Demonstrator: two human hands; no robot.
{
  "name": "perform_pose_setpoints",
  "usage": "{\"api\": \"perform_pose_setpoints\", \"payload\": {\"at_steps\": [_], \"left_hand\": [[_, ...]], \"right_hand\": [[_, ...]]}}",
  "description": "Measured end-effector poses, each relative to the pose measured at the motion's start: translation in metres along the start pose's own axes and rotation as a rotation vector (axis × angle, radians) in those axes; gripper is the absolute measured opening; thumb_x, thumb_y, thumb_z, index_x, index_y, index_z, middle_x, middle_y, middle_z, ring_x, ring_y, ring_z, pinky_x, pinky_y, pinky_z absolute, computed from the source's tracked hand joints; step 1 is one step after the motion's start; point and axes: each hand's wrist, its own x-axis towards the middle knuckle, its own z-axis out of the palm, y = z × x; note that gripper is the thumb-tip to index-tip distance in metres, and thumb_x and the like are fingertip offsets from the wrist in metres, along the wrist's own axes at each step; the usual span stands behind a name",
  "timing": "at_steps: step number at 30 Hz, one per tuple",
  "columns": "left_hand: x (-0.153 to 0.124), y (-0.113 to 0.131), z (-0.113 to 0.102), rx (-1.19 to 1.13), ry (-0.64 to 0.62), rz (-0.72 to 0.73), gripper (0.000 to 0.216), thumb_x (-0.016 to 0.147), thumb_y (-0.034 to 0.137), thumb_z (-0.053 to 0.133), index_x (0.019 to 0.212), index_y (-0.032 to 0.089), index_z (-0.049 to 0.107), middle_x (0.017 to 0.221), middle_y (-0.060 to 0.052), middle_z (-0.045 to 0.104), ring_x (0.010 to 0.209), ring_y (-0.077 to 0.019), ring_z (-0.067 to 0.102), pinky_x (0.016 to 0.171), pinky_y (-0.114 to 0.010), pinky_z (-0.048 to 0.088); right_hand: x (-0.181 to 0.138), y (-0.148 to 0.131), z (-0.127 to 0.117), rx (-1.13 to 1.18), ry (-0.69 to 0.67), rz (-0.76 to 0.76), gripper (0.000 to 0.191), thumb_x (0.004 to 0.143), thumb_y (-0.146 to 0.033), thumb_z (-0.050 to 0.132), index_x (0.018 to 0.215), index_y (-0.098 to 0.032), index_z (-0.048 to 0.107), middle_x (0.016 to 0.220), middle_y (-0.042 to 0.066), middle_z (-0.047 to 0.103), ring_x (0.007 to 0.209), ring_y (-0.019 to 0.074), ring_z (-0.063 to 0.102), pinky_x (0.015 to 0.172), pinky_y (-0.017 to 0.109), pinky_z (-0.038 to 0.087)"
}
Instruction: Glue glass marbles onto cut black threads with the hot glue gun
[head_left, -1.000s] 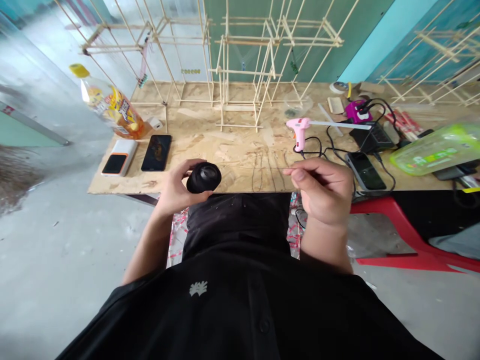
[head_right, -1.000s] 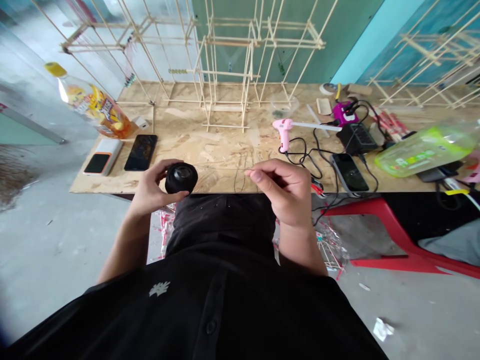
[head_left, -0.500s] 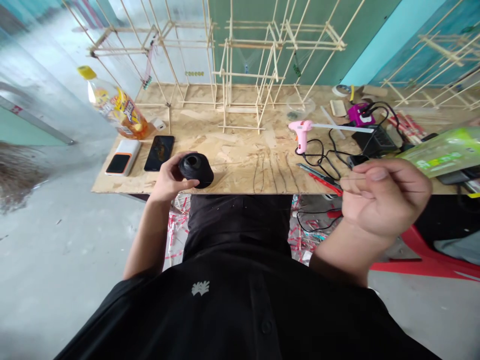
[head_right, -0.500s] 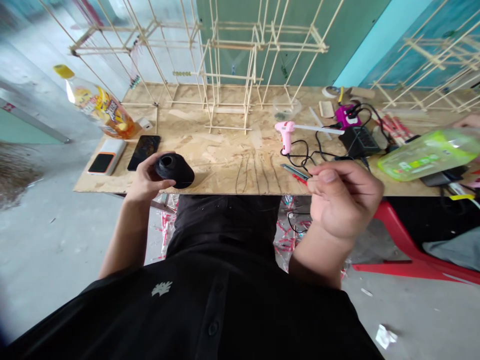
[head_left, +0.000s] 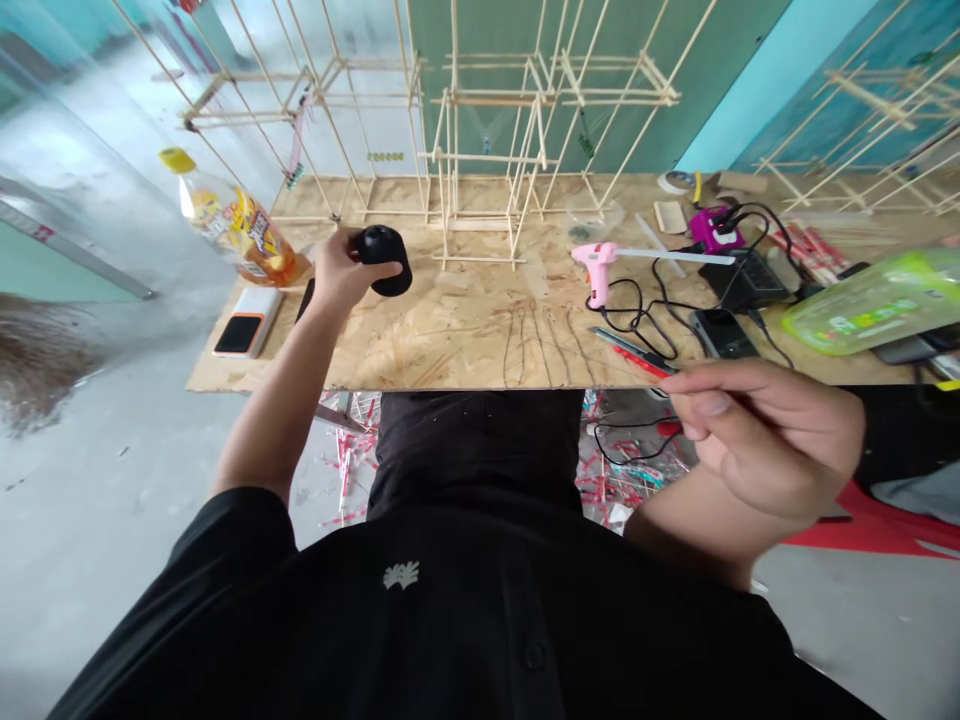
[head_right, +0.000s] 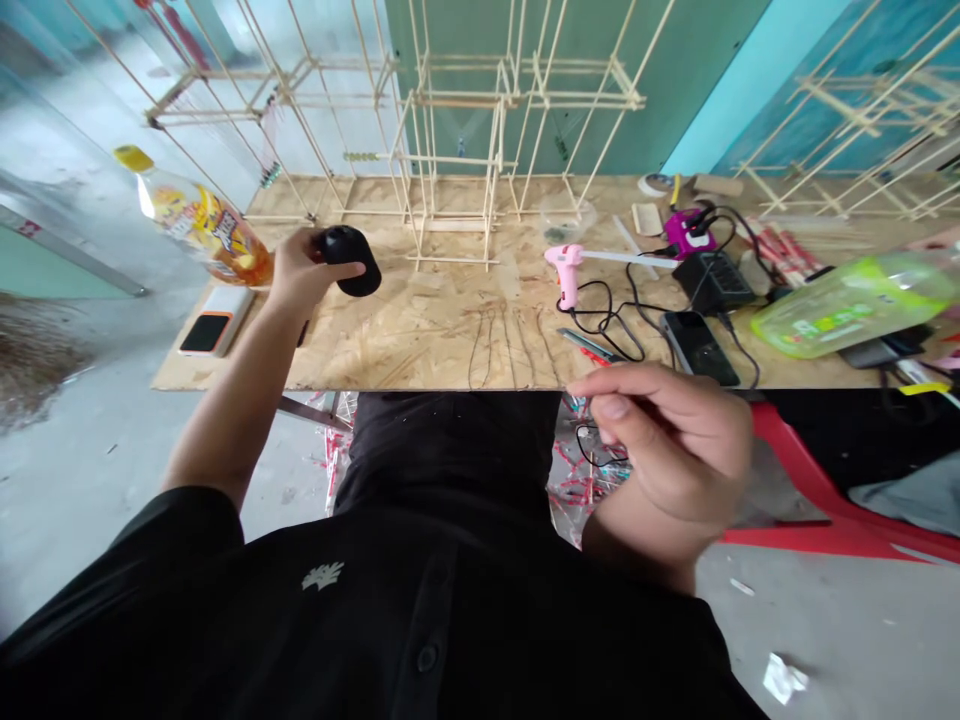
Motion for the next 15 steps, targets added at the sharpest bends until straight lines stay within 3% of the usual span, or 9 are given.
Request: {"api": "perform_pose_setpoints", "payload": {"at_steps": [5, 8, 10, 11, 13, 15], "left_hand": [[0.006, -0.022, 0.010, 0.105, 0.031, -0.054, 0.076, 0.043, 0.020, 0.108, 0.110, 0.017, 0.073, 0.108, -0.010, 0.073, 0.118, -0.0369, 0.068, 0.112, -0.059, 0.055], [-0.007, -0.020, 0.004, 0.122, 0.055, 0.009, 0.092, 0.042, 0.021, 0.110, 0.126, 0.017, 0.070, 0.126, -0.016, 0.073, 0.134, -0.0424, 0.065, 0.122, -0.063, 0.049], [-0.023, -0.003, 0.002, 0.153, 0.091, 0.152, 0.096, 0.048, 0.027, 0.111, 0.135, 0.021, 0.070, 0.148, -0.018, 0.066, 0.151, -0.0452, 0.054, 0.131, -0.064, 0.040], [-0.034, 0.010, 0.003, 0.133, 0.080, 0.242, 0.088, 0.057, 0.033, 0.109, 0.136, 0.023, 0.071, 0.155, -0.017, 0.064, 0.156, -0.0441, 0.051, 0.133, -0.062, 0.039], [-0.061, 0.042, 0.010, 0.018, -0.020, 0.355, 0.058, 0.081, 0.046, 0.097, 0.132, 0.025, 0.077, 0.150, -0.013, 0.070, 0.153, -0.0391, 0.057, 0.134, -0.057, 0.040], [-0.089, 0.076, 0.023, -0.149, -0.164, 0.380, 0.048, 0.096, 0.060, 0.081, 0.130, 0.025, 0.081, 0.137, -0.011, 0.077, 0.143, -0.0368, 0.066, 0.129, -0.056, 0.047]], "right_hand": [[0.005, -0.011, 0.014, 0.070, -0.041, -0.086, 0.009, 0.092, -0.041, 0.086, 0.096, -0.035, 0.093, 0.061, 0.001, 0.068, 0.044, 0.0164, 0.050, 0.040, 0.034, 0.033], [0.022, -0.020, 0.027, 0.143, -0.010, -0.186, 0.009, 0.093, -0.041, 0.086, 0.099, -0.036, 0.092, 0.062, -0.001, 0.069, 0.043, 0.0140, 0.049, 0.039, 0.030, 0.033], [0.039, -0.026, 0.037, 0.182, -0.043, -0.252, 0.009, 0.095, -0.040, 0.084, 0.100, -0.036, 0.091, 0.062, -0.001, 0.069, 0.043, 0.0129, 0.048, 0.038, 0.029, 0.033], [0.048, -0.030, 0.043, 0.209, -0.088, -0.294, 0.010, 0.097, -0.038, 0.083, 0.100, -0.035, 0.091, 0.062, -0.001, 0.068, 0.043, 0.0127, 0.048, 0.038, 0.029, 0.033], [0.066, -0.038, 0.055, 0.265, -0.171, -0.364, 0.010, 0.098, -0.032, 0.082, 0.100, -0.032, 0.091, 0.063, -0.001, 0.067, 0.044, 0.0129, 0.047, 0.039, 0.031, 0.038], [0.082, -0.048, 0.069, 0.268, -0.222, -0.385, 0.012, 0.101, -0.030, 0.079, 0.098, -0.032, 0.090, 0.068, -0.001, 0.068, 0.050, 0.0129, 0.051, 0.045, 0.031, 0.045]]}}
